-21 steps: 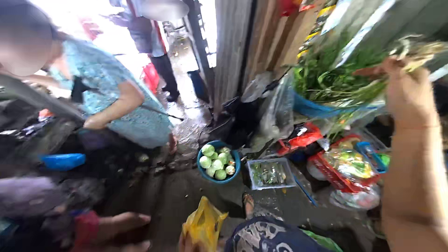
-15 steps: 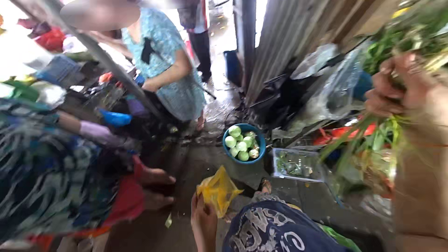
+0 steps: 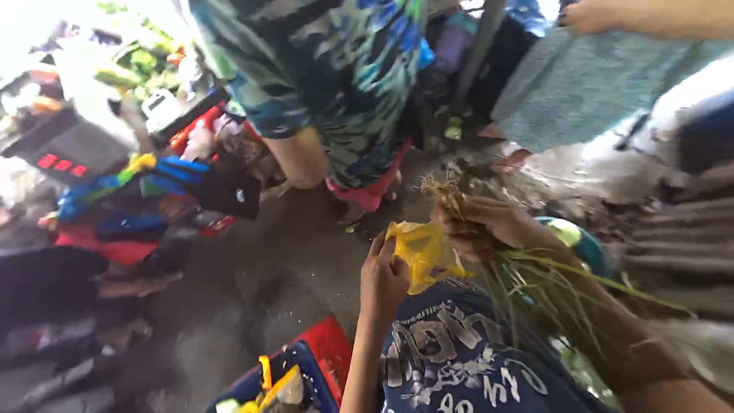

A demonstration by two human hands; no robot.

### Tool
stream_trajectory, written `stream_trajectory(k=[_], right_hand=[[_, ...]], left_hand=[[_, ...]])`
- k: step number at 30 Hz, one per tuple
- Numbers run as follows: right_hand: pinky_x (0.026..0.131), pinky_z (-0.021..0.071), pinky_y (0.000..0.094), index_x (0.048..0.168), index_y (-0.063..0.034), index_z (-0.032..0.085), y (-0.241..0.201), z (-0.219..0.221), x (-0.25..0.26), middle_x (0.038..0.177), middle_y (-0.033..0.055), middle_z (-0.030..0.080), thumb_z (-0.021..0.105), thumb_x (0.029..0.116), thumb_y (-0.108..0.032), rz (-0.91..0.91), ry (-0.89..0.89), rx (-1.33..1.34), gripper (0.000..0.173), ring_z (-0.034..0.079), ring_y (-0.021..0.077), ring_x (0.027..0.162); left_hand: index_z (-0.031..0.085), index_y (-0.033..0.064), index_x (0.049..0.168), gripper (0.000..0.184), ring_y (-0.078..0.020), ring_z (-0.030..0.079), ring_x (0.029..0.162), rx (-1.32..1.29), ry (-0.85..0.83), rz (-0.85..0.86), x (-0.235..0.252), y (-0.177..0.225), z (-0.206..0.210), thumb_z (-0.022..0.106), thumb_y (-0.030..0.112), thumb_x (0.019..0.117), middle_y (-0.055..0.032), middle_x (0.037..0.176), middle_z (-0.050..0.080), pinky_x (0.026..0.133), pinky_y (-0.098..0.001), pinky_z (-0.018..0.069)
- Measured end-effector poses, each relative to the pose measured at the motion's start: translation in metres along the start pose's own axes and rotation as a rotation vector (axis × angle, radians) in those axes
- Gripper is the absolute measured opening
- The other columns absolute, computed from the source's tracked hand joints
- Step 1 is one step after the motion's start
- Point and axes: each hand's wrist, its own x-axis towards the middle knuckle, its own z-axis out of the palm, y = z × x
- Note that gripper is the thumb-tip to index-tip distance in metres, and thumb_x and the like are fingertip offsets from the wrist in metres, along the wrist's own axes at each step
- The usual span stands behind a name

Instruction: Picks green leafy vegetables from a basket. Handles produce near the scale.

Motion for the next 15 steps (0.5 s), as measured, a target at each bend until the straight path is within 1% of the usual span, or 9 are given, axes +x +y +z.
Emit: stream_trajectory(k=[4, 6, 8, 9, 10, 11, 12, 14, 15], right_hand=[[0.04, 0.0376, 0.0086, 0.105, -0.018, 0.058, -0.004, 0.01, 0.097, 0.065, -0.0112, 0.05, 0.032, 0.111, -0.036, 0.159, -0.214, -0.038, 0.032, 0.041, -0.0067, 0.044], [0.039, 0.0347, 0.0108, 0.112, -0.0178, 0.06, -0.002, 0.026, 0.136, 0.067, -0.0123, 0.052, 0.032, 0.1108, -0.031, 0.27, -0.364, -0.258, 0.031, 0.04, -0.0057, 0.045], [0.043, 0.0363, 0.0146, 0.116, -0.0156, 0.058, 0.008, 0.043, 0.173, 0.071, -0.0106, 0.05, 0.034, 0.1124, -0.028, 0.379, -0.529, -0.479, 0.028, 0.041, -0.0021, 0.05], [0.044, 0.0375, 0.0166, 0.117, -0.0135, 0.057, 0.018, 0.049, 0.189, 0.072, -0.008, 0.049, 0.034, 0.113, -0.029, 0.429, -0.558, -0.591, 0.029, 0.042, 0.0001, 0.051], [0.046, 0.0401, 0.0189, 0.122, -0.0121, 0.059, 0.03, 0.053, 0.205, 0.074, -0.0052, 0.051, 0.035, 0.113, -0.032, 0.49, -0.517, -0.709, 0.032, 0.045, 0.002, 0.052], [0.048, 0.0419, 0.0214, 0.132, -0.012, 0.059, 0.046, 0.053, 0.22, 0.078, -0.0028, 0.053, 0.036, 0.1128, -0.034, 0.559, -0.452, -0.805, 0.037, 0.047, 0.0039, 0.054], [0.05, 0.0421, 0.0228, 0.137, -0.0122, 0.056, 0.065, 0.051, 0.235, 0.08, -0.0018, 0.053, 0.035, 0.1127, -0.036, 0.616, -0.407, -0.88, 0.04, 0.046, 0.0047, 0.056], [0.055, 0.0445, 0.027, 0.139, -0.0088, 0.054, 0.104, 0.052, 0.264, 0.084, 0.0014, 0.053, 0.034, 0.1129, -0.039, 0.696, -0.344, -0.936, 0.044, 0.048, 0.008, 0.06], [0.058, 0.0454, 0.0276, 0.134, -0.0061, 0.054, 0.12, 0.058, 0.276, 0.086, 0.0023, 0.053, 0.033, 0.1131, -0.039, 0.712, -0.345, -0.938, 0.044, 0.049, 0.0089, 0.063]], left_hand=[[0.066, 0.0029, 0.132, 0.044, -0.0215, 0.071, 0.093, 0.016, 0.112, -0.198, 0.01, -0.028, -0.05, 0.062, 0.002, 0.0875, -0.018, 0.14, 0.06, 0.077, -0.0362, 0.0595], [0.067, 0.002, 0.131, 0.045, -0.0232, 0.07, 0.095, -0.016, 0.151, -0.285, 0.008, -0.036, -0.075, 0.064, 0.002, 0.0861, -0.0184, 0.14, 0.06, 0.08, -0.0389, 0.0586], [0.068, -0.0016, 0.125, 0.043, -0.0235, 0.069, 0.11, -0.127, 0.262, -0.283, -0.001, -0.048, -0.094, 0.069, 0.002, 0.0822, -0.0194, 0.136, 0.062, 0.094, -0.0404, 0.0571], [0.068, -0.0016, 0.126, 0.045, -0.0218, 0.068, 0.112, -0.158, 0.325, -0.29, -0.008, -0.054, -0.1, 0.07, 0.001, 0.0811, -0.0191, 0.136, 0.062, 0.095, -0.039, 0.0573], [0.067, -0.0013, 0.127, 0.047, -0.0214, 0.07, 0.106, -0.128, 0.386, -0.325, -0.015, -0.059, -0.106, 0.07, 0.001, 0.0803, -0.0195, 0.137, 0.061, 0.088, -0.0384, 0.0592], [0.066, -0.0003, 0.13, 0.05, -0.023, 0.072, 0.097, -0.04, 0.436, -0.382, -0.023, -0.063, -0.111, 0.069, 0.0, 0.0804, -0.02, 0.14, 0.06, 0.079, -0.0399, 0.0604], [0.067, 0.0007, 0.131, 0.05, -0.0246, 0.073, 0.086, 0.075, 0.487, -0.426, -0.028, -0.07, -0.114, 0.066, -0.001, 0.0807, -0.0194, 0.143, 0.059, 0.069, -0.042, 0.0603], [0.069, 0.0015, 0.128, 0.047, -0.0266, 0.074, 0.074, 0.243, 0.564, -0.425, -0.039, -0.092, -0.111, 0.063, -0.005, 0.0811, -0.0173, 0.142, 0.06, 0.059, -0.0455, 0.0593], [0.071, 0.0029, 0.125, 0.044, -0.0261, 0.075, 0.076, 0.288, 0.564, -0.396, -0.046, -0.106, -0.107, 0.062, -0.006, 0.0826, -0.0142, 0.143, 0.061, 0.059, -0.0451, 0.0602]])
